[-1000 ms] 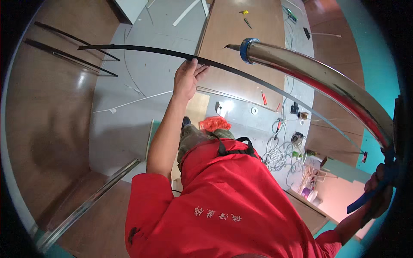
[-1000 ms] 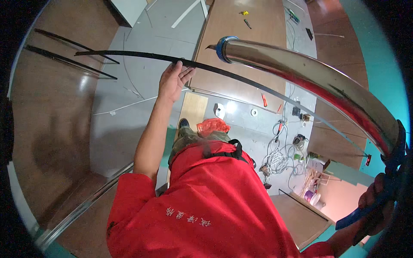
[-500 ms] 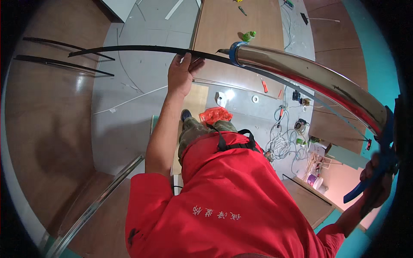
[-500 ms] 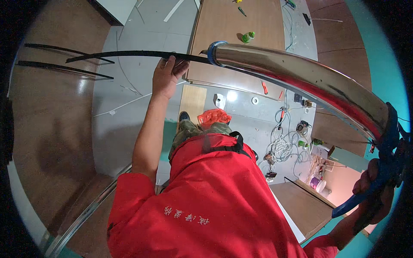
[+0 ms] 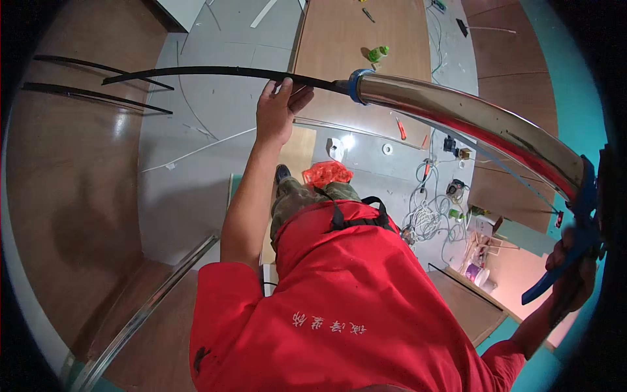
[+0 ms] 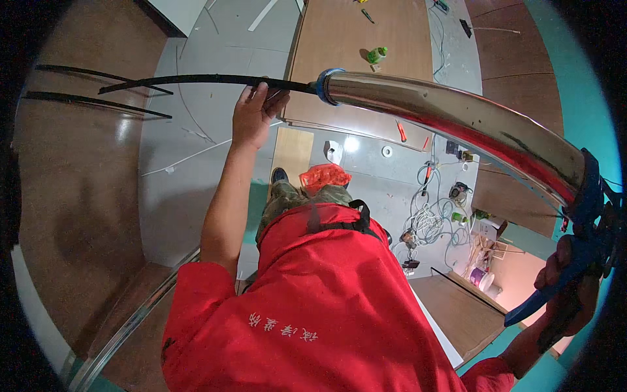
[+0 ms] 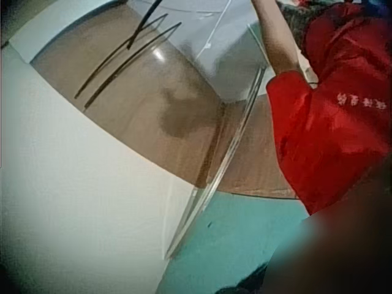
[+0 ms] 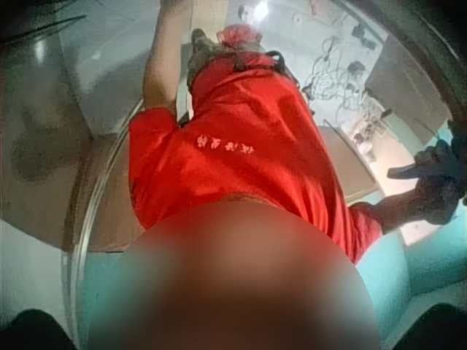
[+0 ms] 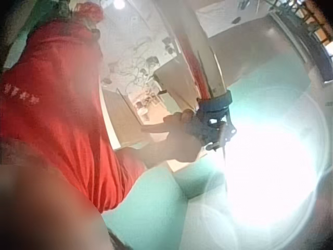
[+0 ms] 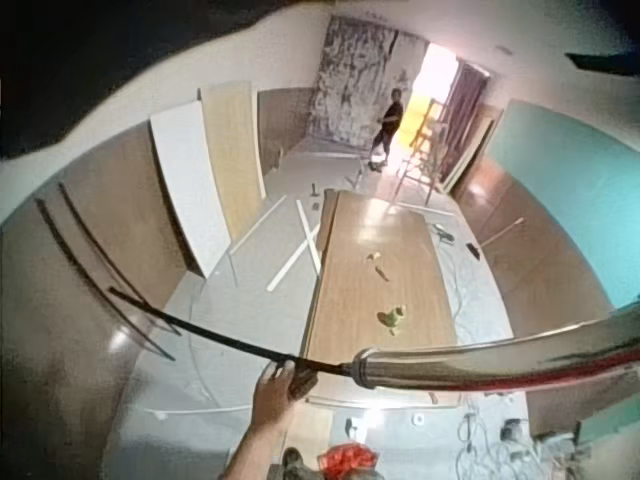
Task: Apply sealant to a black molding strip and press it onto the edge of a wall partition.
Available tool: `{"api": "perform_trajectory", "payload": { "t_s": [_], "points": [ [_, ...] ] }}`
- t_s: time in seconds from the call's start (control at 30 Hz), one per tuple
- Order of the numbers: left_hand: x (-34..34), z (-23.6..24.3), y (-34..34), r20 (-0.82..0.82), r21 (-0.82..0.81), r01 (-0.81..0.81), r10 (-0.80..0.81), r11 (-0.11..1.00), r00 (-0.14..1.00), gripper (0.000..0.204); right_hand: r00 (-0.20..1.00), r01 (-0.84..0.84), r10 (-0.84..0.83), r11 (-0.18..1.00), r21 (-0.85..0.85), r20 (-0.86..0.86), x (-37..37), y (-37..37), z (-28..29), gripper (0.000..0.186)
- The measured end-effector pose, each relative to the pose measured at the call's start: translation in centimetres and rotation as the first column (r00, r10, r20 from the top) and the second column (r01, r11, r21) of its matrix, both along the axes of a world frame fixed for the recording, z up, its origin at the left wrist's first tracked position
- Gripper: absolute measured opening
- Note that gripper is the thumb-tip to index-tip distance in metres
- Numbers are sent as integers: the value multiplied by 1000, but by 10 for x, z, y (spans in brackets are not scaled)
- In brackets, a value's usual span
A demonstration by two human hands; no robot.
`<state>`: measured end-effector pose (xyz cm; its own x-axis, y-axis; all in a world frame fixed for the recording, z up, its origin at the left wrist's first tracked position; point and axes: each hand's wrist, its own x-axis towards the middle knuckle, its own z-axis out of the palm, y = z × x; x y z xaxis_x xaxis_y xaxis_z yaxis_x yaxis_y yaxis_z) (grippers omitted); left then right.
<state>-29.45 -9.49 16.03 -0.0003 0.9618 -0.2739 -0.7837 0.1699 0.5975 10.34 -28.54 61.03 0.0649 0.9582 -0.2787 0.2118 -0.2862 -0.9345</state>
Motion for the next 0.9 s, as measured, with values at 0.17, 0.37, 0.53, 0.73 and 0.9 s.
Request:
{"api": "perform_trajectory", "payload": {
  "t_s": [0.17,0.37,0.53,0.73,0.9],
  "points": [
    [0,-2,1,3,2,-4,4,1000,1000,22,1000,8,-8,1000,1,-6,4,-3,-1,67],
    [1,-8,1,27,61,7,-8,998,1000,22,1000,21,-20,999,-46,22,1,-6,3,62],
    [0,-13,2,18,47,-14,13,999,1000,23,991,117,-112,990,-75,77,-29,-5,5,53],
    [3,-21,5,41,71,-8,5,997,999,23,988,96,-99,995,34,120,-28,-17,5,59],
    [4,-23,4,43,104,-10,5,995,999,23,947,229,-257,961,153,194,-39,-15,0,59]
  ]
}}
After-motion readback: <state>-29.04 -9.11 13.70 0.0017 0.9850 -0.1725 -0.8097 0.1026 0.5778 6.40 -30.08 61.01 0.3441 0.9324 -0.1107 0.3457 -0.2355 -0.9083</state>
